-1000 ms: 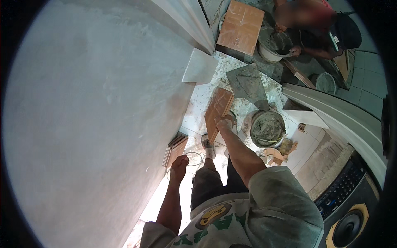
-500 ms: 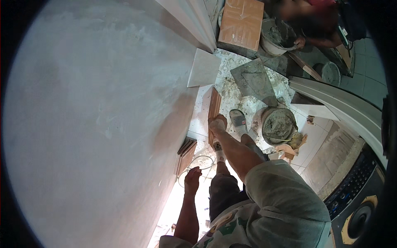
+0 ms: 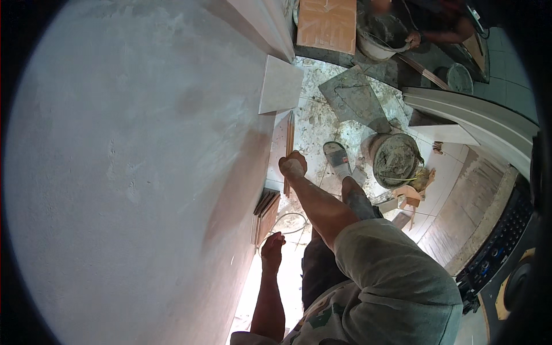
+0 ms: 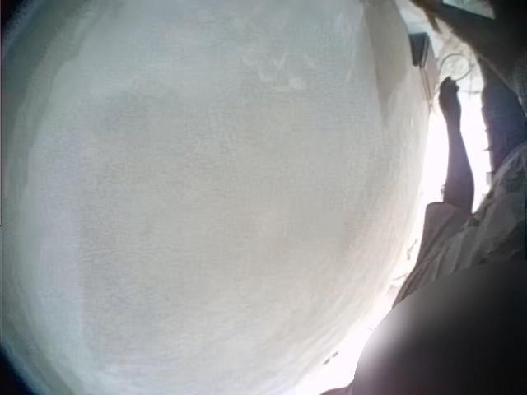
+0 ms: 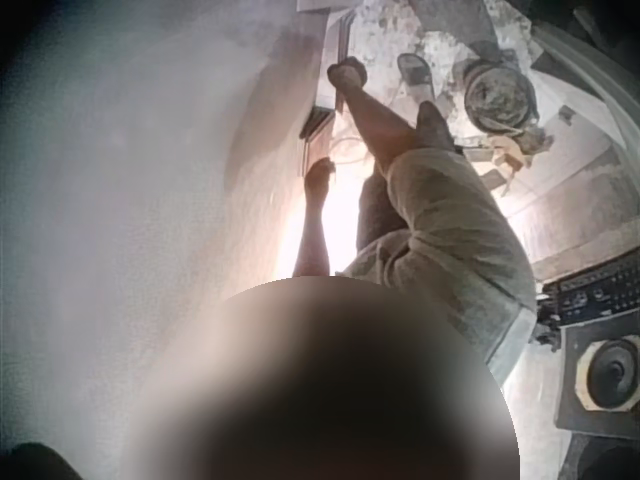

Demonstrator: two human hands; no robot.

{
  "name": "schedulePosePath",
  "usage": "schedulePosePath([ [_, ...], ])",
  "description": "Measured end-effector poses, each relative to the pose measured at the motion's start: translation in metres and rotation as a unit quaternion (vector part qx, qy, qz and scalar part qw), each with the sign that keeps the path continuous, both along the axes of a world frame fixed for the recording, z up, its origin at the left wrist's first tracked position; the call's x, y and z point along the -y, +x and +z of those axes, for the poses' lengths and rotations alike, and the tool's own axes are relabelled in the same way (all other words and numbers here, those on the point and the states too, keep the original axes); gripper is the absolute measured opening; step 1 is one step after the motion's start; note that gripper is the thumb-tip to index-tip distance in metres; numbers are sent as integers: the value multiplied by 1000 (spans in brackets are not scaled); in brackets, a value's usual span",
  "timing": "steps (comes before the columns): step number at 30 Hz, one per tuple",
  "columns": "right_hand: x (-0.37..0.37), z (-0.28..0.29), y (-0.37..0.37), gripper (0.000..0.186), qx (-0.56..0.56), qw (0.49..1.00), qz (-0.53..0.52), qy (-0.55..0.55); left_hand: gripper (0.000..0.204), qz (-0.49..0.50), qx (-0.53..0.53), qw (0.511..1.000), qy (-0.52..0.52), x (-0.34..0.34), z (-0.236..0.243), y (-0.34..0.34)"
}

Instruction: Cutting a white ceramic tile using a handheld angle grinder.

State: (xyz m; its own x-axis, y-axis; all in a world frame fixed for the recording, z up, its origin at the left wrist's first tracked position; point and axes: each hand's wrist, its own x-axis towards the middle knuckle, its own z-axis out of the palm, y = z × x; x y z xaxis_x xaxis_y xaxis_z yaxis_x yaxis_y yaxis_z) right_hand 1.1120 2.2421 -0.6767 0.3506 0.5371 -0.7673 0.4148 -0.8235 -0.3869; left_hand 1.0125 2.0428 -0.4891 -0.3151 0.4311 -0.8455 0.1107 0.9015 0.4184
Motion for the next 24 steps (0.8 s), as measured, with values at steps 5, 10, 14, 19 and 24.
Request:
schedulePosePath([
  [5, 20, 8, -23, 34, -30, 997, 64, -26, 29, 11, 11, 1000, -2, 28, -9, -27],
  [10, 9, 10, -60, 35, -63, 996, 47, -51, 29, -5, -14, 1000, -16, 48, -21, -58],
  [14, 12, -6, -83, 50, -65, 995, 25, -66, 27, -1, 12, 1000, -7, 73, -27, -71],
  [19, 18, -18, -102, 61, -150, 986, 47, -55, 26, 14, -1, 999, -30, 104, -36, -95],
  [24, 24, -27, -115, 62, -142, 987, 71, -39, 25, 12, -13, 999, -27, 112, -41, -116],
])
